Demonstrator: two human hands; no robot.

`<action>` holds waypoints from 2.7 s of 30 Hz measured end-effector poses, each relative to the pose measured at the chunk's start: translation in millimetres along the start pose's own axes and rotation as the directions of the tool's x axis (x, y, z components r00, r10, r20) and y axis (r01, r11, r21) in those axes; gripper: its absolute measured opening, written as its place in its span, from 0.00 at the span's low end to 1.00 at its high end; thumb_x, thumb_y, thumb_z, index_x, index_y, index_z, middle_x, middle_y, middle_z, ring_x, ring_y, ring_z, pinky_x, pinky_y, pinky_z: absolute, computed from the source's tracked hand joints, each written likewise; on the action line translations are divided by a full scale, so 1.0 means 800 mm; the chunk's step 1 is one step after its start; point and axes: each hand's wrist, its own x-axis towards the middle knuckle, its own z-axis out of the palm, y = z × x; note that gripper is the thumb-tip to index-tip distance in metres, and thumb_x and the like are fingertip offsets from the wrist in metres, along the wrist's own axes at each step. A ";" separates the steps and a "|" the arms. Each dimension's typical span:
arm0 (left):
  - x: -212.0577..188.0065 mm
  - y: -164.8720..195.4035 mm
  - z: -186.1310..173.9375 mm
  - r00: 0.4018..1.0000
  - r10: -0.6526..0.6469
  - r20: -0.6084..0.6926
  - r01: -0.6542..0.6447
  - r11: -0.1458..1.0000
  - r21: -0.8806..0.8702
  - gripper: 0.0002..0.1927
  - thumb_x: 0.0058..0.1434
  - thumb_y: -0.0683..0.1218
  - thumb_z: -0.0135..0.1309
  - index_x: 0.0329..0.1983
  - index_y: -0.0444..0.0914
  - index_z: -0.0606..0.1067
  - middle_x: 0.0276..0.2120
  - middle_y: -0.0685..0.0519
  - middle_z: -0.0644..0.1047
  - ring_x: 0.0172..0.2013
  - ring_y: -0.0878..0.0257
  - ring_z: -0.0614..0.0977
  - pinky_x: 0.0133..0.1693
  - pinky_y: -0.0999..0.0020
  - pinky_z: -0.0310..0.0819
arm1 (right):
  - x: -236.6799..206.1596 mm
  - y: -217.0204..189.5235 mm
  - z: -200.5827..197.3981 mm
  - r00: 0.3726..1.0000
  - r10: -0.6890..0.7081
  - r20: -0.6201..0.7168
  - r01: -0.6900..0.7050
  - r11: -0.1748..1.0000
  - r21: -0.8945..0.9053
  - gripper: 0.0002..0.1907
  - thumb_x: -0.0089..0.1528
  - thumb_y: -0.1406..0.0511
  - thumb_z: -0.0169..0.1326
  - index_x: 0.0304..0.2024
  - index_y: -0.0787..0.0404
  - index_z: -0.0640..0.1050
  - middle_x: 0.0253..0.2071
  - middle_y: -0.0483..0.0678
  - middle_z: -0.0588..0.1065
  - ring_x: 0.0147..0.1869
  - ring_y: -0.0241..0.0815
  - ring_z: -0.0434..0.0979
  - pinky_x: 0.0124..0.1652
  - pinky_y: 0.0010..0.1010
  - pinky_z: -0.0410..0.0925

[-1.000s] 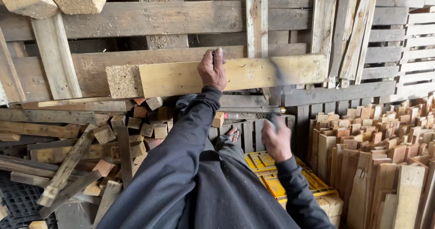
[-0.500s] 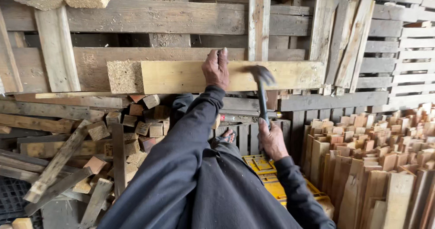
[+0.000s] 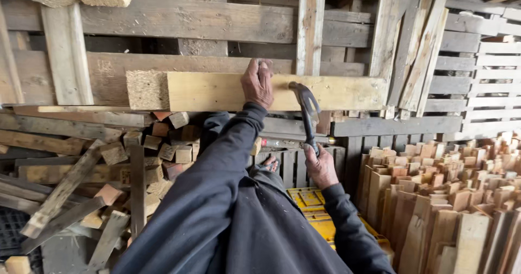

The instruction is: The person assembles wooden pallets by placing small wooden blocks onto pallet slats and securing them with nails using a hammer. The person repeatedly positions blocks, hammers nails, and adjusts the wood pieces to build the pallet structure.

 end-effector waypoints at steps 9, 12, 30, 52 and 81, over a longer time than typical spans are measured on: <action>-0.015 0.027 -0.040 0.960 -0.274 0.064 0.269 0.830 -0.489 0.16 0.73 0.47 0.53 0.60 0.37 0.78 0.28 0.58 0.74 0.29 0.71 0.72 0.29 0.77 0.64 | 0.016 0.069 -0.008 0.881 -0.471 -0.044 0.473 0.880 0.039 0.14 0.70 0.55 0.51 0.39 0.58 0.71 0.23 0.39 0.69 0.23 0.29 0.67 0.24 0.22 0.64; -0.060 0.035 -0.130 0.875 -0.483 0.033 0.426 0.735 -0.527 0.18 0.67 0.50 0.51 0.60 0.43 0.73 0.25 0.60 0.72 0.22 0.74 0.67 0.21 0.79 0.58 | 0.028 0.077 0.017 0.966 -0.254 -0.047 0.251 0.967 -0.050 0.15 0.69 0.54 0.51 0.39 0.59 0.71 0.23 0.41 0.68 0.22 0.30 0.66 0.22 0.25 0.63; 0.103 -0.014 -0.445 0.915 -0.396 0.077 0.294 0.786 0.544 0.48 0.55 0.79 0.44 0.66 0.43 0.71 0.58 0.47 0.79 0.57 0.54 0.81 0.58 0.58 0.75 | 0.095 -0.019 0.255 0.899 -0.306 0.313 0.317 0.948 0.018 0.22 0.56 0.60 0.66 0.49 0.62 0.77 0.46 0.46 0.80 0.50 0.37 0.79 0.53 0.29 0.72; 0.073 -0.066 -0.375 0.907 -0.404 0.121 0.390 0.912 0.125 0.36 0.66 0.71 0.44 0.65 0.44 0.75 0.54 0.49 0.83 0.55 0.57 0.84 0.54 0.70 0.78 | 0.117 0.006 0.249 0.936 -0.284 0.210 0.262 0.957 0.123 0.19 0.59 0.61 0.64 0.49 0.63 0.76 0.39 0.47 0.81 0.44 0.42 0.82 0.51 0.39 0.77; 0.036 0.022 -0.326 0.978 -0.155 -0.142 0.208 0.814 0.543 0.32 0.65 0.70 0.46 0.54 0.43 0.81 0.31 0.49 0.85 0.31 0.53 0.85 0.33 0.60 0.77 | 0.136 -0.177 0.207 0.018 -0.821 0.570 0.492 -0.490 -0.720 0.14 0.62 0.62 0.61 0.46 0.64 0.77 0.44 0.60 0.76 0.45 0.55 0.75 0.41 0.42 0.71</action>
